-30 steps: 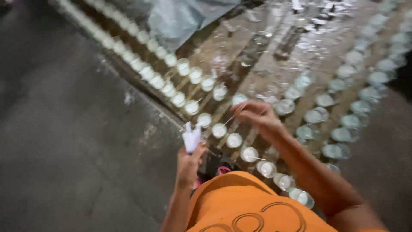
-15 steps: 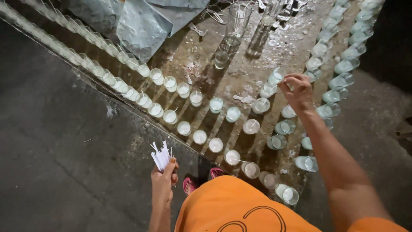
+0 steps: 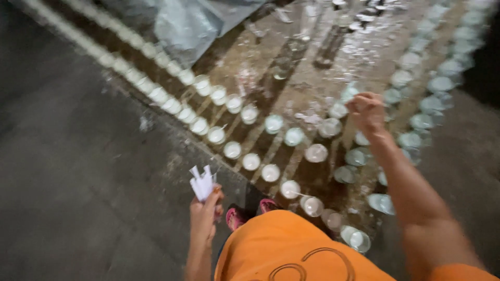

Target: The person is placing individual candle wicks into a long row of glass jars filled with wax.

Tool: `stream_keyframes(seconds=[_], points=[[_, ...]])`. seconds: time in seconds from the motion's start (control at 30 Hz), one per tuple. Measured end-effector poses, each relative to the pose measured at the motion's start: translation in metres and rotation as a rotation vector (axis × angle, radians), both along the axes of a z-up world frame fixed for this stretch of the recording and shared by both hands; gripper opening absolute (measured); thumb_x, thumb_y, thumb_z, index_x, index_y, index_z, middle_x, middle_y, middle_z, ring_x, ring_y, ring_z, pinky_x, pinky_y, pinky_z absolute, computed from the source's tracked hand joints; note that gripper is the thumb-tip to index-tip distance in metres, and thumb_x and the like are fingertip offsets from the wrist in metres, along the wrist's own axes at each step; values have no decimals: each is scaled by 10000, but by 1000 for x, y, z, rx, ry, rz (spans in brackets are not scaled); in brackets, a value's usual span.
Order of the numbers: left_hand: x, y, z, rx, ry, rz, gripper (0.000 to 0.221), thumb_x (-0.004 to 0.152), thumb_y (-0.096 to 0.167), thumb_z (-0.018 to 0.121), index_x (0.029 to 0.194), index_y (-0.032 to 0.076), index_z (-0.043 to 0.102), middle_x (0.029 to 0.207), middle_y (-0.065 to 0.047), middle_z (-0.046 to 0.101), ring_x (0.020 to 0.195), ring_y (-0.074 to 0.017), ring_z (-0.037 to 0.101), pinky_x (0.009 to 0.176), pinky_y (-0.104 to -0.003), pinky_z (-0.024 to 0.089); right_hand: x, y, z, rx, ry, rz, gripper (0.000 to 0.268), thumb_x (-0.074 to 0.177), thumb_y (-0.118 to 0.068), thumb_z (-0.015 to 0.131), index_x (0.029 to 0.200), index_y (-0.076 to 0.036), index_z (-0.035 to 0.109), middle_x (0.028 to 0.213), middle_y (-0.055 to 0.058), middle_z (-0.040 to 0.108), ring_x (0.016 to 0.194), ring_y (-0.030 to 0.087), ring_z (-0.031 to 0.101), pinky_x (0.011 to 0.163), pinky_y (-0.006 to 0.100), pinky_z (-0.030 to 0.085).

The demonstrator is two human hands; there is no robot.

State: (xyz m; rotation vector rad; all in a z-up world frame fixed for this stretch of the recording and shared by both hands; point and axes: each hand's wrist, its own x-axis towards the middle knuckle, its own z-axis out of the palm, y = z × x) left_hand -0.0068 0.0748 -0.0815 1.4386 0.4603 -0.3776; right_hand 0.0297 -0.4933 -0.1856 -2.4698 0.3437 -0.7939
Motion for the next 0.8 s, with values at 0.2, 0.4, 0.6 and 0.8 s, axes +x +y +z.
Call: stream_keyframes(seconds=[0.2, 0.4, 0.6, 0.8], points=[[-1, -7, 13, -127, 24, 66, 217, 874, 151, 710, 1058, 36, 724, 741, -43, 620, 461, -59, 445, 387, -187, 302, -9, 15, 33, -241, -95, 55, 235, 946, -99, 836, 1169, -45, 783, 1183, 182, 682, 1107, 355, 653, 950, 473, 515], [2, -18, 38, -176, -79, -2, 150, 940, 178, 682, 946, 28, 690, 706, -51, 626, 478, -78, 427, 431, -227, 321, -27, 172, 135, 58, -286, 353, 188, 1011, 126, 753, 1179, 63, 696, 1260, 253, 668, 1230, 399, 632, 1076, 469, 524], [-5, -33, 53, -98, -278, 21, 211, 860, 178, 770, 753, -1, 739, 571, -75, 591, 429, -116, 533, 382, -262, 436, -26, 319, 156, 798, 185, 772, 181, 889, -117, 714, 1014, -1, 774, 1169, 222, 732, 1111, 316, 691, 1027, 431, 482], [-4, -40, 82, 12, -364, -112, 216, 869, 169, 737, 689, 60, 688, 514, -25, 520, 449, -98, 455, 420, -257, 372, -12, 358, 143, 976, 240, 810, 156, 852, -108, 804, 939, 20, 780, 1050, 169, 718, 1073, 232, 677, 834, 372, 603]])
